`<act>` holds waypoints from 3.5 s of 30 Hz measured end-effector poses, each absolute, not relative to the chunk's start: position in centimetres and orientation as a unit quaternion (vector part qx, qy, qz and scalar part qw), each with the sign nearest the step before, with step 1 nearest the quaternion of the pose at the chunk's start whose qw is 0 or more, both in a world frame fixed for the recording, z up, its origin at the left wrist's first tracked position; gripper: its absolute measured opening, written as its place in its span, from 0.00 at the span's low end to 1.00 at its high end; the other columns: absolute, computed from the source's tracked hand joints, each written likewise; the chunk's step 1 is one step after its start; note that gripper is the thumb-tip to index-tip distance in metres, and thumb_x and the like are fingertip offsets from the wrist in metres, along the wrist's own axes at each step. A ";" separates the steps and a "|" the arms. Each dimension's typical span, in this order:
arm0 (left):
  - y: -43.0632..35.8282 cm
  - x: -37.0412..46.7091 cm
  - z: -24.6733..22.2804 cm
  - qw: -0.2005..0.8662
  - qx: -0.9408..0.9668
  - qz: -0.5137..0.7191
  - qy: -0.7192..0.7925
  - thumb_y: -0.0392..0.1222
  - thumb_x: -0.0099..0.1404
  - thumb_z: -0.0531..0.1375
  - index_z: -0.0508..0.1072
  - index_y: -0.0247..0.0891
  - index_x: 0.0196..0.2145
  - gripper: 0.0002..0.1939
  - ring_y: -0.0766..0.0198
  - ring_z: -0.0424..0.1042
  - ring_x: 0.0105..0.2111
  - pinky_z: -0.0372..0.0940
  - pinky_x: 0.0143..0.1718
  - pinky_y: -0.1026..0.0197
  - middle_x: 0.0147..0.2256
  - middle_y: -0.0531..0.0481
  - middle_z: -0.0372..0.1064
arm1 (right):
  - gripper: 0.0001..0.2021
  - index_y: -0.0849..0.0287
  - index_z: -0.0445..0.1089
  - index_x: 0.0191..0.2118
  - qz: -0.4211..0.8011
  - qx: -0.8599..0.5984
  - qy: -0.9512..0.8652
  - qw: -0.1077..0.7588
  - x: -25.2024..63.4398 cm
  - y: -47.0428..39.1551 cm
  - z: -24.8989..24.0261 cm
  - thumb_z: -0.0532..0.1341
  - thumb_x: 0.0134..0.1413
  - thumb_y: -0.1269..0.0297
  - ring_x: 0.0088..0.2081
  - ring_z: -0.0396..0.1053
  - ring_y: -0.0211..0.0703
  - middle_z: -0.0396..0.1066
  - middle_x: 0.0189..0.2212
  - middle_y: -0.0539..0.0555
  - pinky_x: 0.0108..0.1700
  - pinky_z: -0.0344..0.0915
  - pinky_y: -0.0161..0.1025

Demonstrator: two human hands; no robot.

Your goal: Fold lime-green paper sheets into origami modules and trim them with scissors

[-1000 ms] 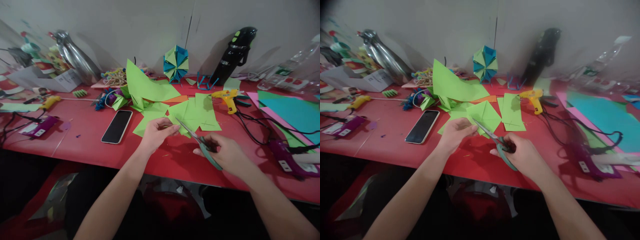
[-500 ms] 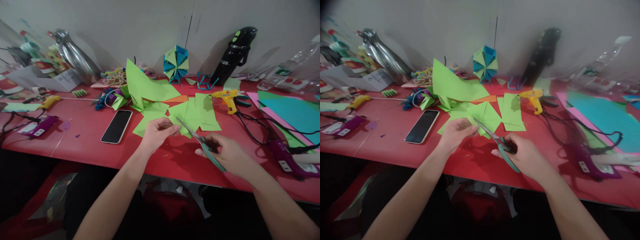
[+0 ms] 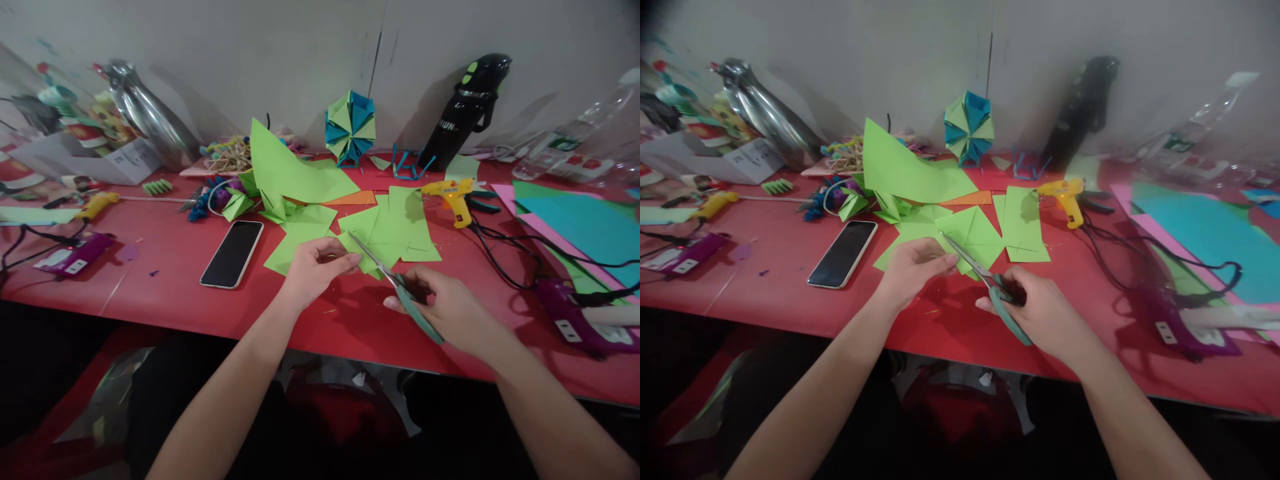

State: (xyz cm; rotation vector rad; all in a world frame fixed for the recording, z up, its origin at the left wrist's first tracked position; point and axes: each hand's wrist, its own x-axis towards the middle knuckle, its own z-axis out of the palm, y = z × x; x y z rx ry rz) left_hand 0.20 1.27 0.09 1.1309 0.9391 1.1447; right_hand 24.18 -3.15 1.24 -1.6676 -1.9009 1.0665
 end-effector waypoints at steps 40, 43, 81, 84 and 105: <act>0.8 -0.3 0.1 0.111 0.740 0.476 0.461 0.37 0.69 0.60 0.81 0.43 0.41 0.09 0.62 0.74 0.34 0.67 0.34 0.61 0.41 0.46 0.77 | 0.20 0.53 0.68 0.37 0.413 -0.536 -0.573 0.462 25.9 -2.4 1.0 0.64 0.58 0.39 0.34 0.67 0.44 0.70 0.32 0.52 0.37 0.66 0.42; 0.3 -0.6 0.6 0.020 0.769 0.468 0.434 0.33 0.69 0.58 0.81 0.45 0.42 0.13 0.64 0.74 0.32 0.67 0.34 0.61 0.46 0.45 0.77 | 0.18 0.53 0.71 0.37 0.462 -0.510 -0.548 0.476 26.0 -2.2 0.0 0.62 0.62 0.42 0.35 0.70 0.44 0.73 0.35 0.53 0.41 0.69 0.44; 1.4 0.8 -0.2 0.500 0.385 0.655 0.415 0.40 0.55 0.74 0.74 0.39 0.35 0.14 0.62 0.77 0.38 0.77 0.48 0.51 0.37 0.52 0.73 | 0.19 0.53 0.63 0.33 0.383 -0.584 -0.660 0.279 25.2 -3.2 1.0 0.72 0.52 0.49 0.30 0.60 0.40 0.63 0.27 0.45 0.34 0.59 0.40; 1.4 0.7 -0.3 0.504 0.384 0.657 0.408 0.39 0.55 0.73 0.75 0.39 0.35 0.13 0.64 0.78 0.38 0.77 0.47 0.52 0.37 0.53 0.73 | 0.19 0.53 0.65 0.33 0.376 -0.602 -0.651 0.269 25.0 -3.2 0.9 0.72 0.51 0.48 0.30 0.61 0.40 0.65 0.27 0.45 0.33 0.59 0.39; 1.5 0.9 -0.6 0.501 0.403 0.665 0.380 0.38 0.55 0.74 0.77 0.39 0.35 0.12 0.63 0.80 0.36 0.79 0.41 0.58 0.33 0.53 0.77 | 0.17 0.53 0.65 0.32 0.399 -0.591 -0.658 0.241 25.2 -3.0 0.6 0.74 0.49 0.55 0.29 0.61 0.39 0.64 0.27 0.45 0.32 0.60 0.38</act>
